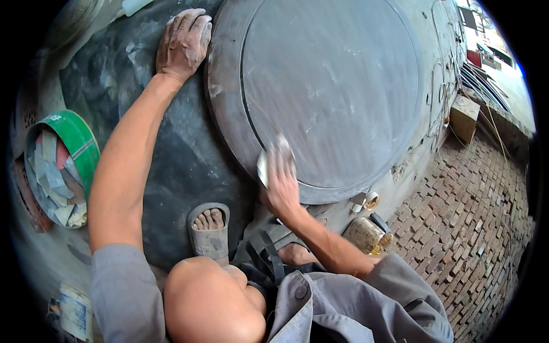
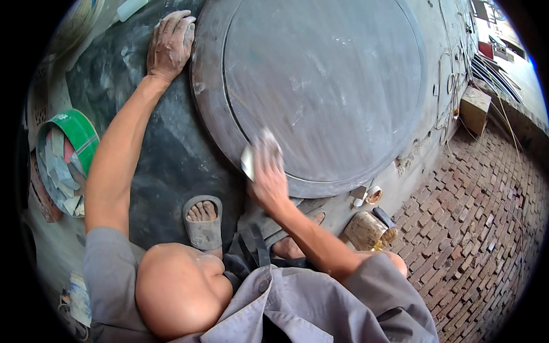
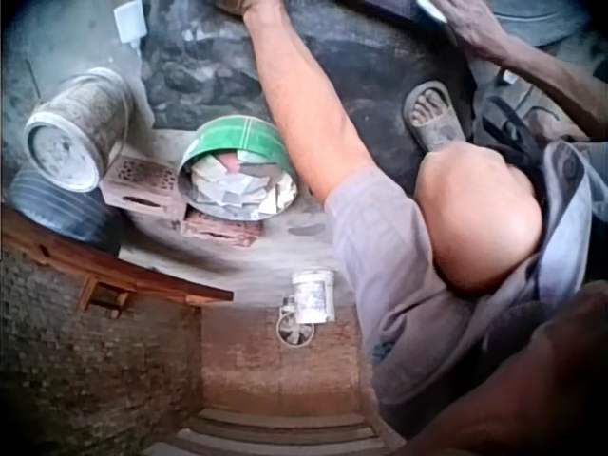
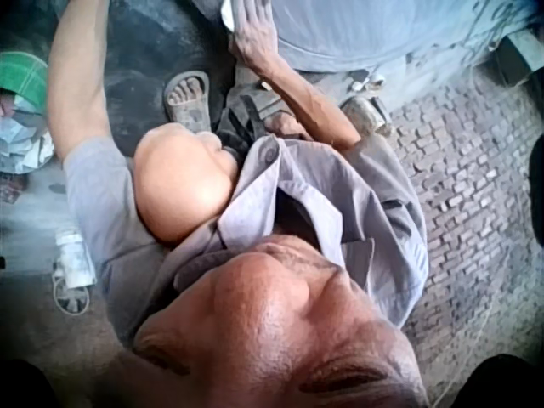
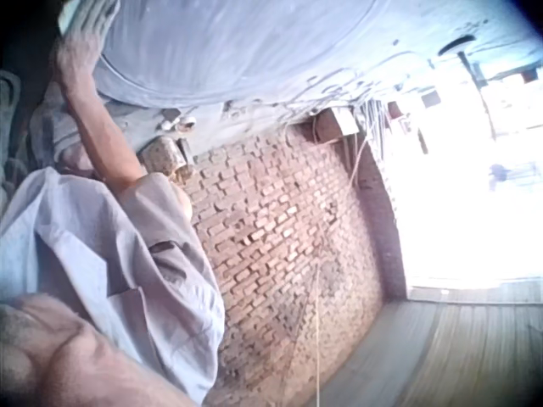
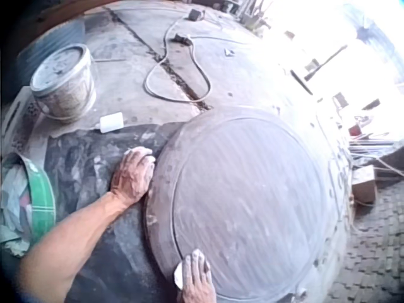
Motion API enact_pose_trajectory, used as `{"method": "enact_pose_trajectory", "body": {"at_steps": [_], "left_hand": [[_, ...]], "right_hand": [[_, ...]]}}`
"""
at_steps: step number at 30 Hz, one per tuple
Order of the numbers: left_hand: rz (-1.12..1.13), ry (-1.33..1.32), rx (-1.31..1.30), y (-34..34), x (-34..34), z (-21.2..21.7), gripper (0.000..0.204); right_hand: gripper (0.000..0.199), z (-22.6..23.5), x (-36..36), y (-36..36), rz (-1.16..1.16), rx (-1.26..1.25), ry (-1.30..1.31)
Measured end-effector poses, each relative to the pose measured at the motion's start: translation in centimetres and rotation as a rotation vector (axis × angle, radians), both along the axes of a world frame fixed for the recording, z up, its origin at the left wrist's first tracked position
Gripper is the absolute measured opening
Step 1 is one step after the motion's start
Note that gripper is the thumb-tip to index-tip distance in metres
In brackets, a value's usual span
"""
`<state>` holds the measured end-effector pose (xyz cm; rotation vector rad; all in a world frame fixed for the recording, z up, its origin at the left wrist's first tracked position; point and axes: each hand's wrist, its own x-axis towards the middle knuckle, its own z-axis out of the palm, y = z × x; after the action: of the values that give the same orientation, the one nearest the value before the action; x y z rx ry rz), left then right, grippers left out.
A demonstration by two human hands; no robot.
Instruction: The person smooths a large circular gray surface using a white pad and a scraper. They wipe the surface repeatedly, then apply a brown paste from a white bottle and spread it with the scraper. The person continues to wipe and smooth the surface throughout the clip.
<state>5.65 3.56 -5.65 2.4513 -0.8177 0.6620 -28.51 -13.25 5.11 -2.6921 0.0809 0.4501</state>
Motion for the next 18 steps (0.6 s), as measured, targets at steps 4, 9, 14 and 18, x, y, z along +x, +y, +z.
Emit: {"method": "enact_pose_trajectory", "body": {"at_steps": [4,9,14,18], "left_hand": [[0.003,0.022,-0.003,-0.7,-0.1,0.4,0.021],[-0.020,0.045,-0.009,-0.7,-0.1,0.7,0.022],[0.000,0.067,0.003,-0.2,-0.3,0.9,0.021],[0.007,0.078,-0.022,-0.5,-0.1,1.2,0.021]], "right_hand": [[0.081,-0.7,-7.0,-1.0,-0.133,-0.068,-0.038],[0.081,-2.5,14.4,2.1,0.053,-0.059,-0.243],[0.077,-0.7,2.0,-2.8,0.064,-0.059,-0.031],[0.080,-1.8,3.9,-2.2,0.059,-0.100,-0.100]]}}
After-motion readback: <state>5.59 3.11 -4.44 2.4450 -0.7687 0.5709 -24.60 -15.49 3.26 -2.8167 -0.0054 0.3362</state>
